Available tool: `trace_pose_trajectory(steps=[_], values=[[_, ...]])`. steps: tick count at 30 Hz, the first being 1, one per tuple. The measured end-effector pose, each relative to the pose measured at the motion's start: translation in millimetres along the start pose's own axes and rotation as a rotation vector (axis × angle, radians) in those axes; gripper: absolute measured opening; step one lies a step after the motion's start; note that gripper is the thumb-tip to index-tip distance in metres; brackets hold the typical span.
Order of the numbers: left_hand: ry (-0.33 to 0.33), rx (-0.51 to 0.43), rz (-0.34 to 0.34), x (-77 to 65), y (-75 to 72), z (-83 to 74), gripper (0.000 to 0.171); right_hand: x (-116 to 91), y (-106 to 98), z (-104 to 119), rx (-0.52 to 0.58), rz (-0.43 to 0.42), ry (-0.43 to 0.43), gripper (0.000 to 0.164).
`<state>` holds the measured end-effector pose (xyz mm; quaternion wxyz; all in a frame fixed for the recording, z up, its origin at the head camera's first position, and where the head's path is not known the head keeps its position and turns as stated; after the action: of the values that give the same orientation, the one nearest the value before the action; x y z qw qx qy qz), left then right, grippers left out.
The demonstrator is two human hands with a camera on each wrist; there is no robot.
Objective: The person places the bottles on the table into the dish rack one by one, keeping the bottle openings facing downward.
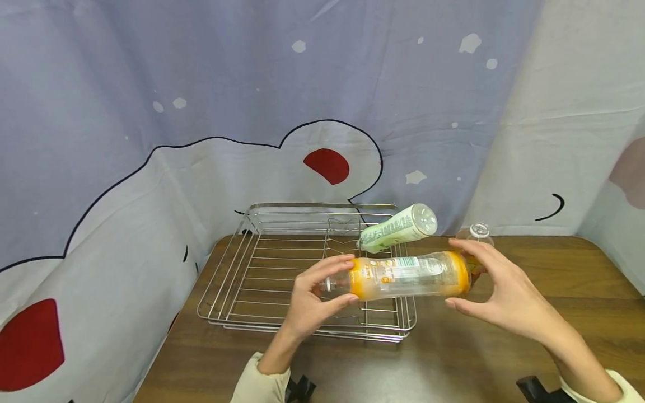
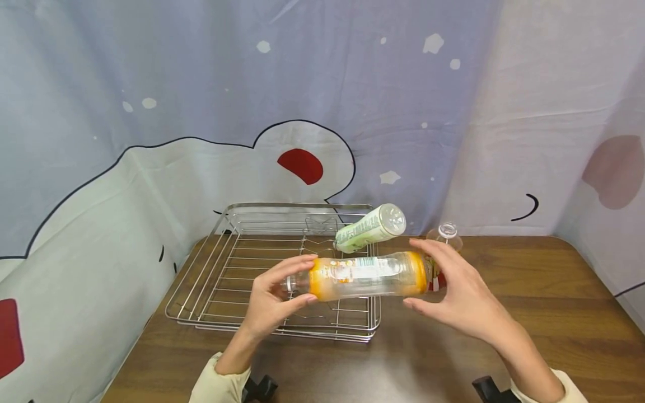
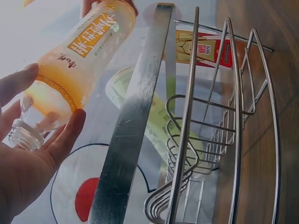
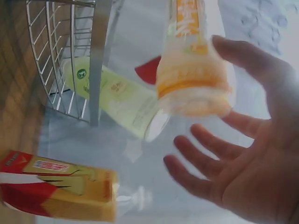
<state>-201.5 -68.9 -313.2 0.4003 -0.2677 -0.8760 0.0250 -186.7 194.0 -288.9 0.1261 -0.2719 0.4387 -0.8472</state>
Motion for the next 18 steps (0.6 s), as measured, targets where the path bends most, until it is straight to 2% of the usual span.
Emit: trace_pose_trajectory(steps=[2,5,9,14,18], values=[[0.005,-0.025,-0.004,-0.3,-1.1,-0.7,0.050,-7.0,-2.9,-8.2,0.157,-0.031,-0.006,0.095],[0.011,-0.062,-0.010,-0.3,-2.1,-1.9,0.051,-16.2,-1.6,-19.4,0.507,-0.056,-0.057,0.092],[0.018,-0.091,-0.020,0.1,-2.3,-3.5,0.051,-22.3,11.2,-27.2,0.906,-0.052,-0.171,0.085],[0.018,-0.106,-0.019,0.6,-0.2,-4.5,0.050,-23.2,33.9,-29.8,1.191,-0.022,-0.229,0.074],[0.010,-0.110,-0.019,-0.1,1.3,-4.3,0.049,-20.5,45.4,-27.4,1.340,-0.017,-0.239,0.069]])
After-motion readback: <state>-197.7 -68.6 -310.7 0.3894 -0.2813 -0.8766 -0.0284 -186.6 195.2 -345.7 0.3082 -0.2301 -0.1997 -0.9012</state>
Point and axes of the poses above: each hand's wrist, its own x-axis towards the middle knuckle, its own y-axis out of the palm, z = x × y, the point moved 10 cm from there along x, towards the middle knuckle, and after that the axes turned 12 degrees about z, right-handed, at the moved point
